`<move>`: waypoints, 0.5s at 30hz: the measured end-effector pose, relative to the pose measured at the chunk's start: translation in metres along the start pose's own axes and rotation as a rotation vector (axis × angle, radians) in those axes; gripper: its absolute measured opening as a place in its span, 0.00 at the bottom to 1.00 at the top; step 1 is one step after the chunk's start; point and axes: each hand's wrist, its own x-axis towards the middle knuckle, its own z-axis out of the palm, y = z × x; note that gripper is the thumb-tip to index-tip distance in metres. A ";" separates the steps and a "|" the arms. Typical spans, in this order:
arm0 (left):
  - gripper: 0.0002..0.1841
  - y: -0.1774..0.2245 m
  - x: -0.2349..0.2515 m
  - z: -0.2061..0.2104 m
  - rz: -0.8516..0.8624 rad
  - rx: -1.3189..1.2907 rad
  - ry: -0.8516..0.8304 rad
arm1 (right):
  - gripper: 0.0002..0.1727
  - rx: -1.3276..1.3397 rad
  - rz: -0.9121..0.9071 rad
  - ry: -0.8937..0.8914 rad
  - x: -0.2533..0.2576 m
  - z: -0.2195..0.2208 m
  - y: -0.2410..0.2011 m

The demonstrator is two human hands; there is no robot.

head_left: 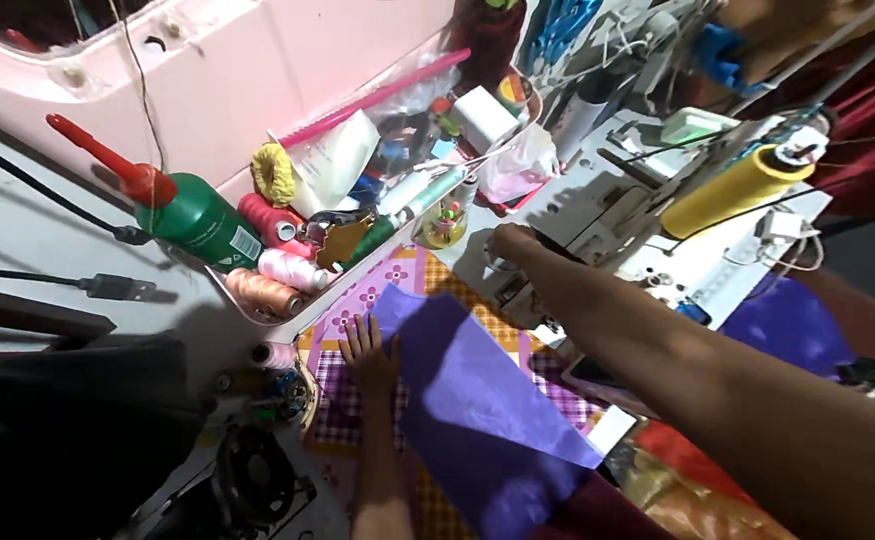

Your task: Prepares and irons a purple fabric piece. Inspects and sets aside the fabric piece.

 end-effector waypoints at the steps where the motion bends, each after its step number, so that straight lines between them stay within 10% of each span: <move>1: 0.39 0.000 0.000 0.001 0.003 0.002 0.018 | 0.21 0.024 0.018 0.000 -0.004 0.000 -0.001; 15: 0.31 0.011 0.053 -0.068 -0.303 -0.310 -0.322 | 0.30 0.569 0.229 0.277 -0.054 -0.005 -0.005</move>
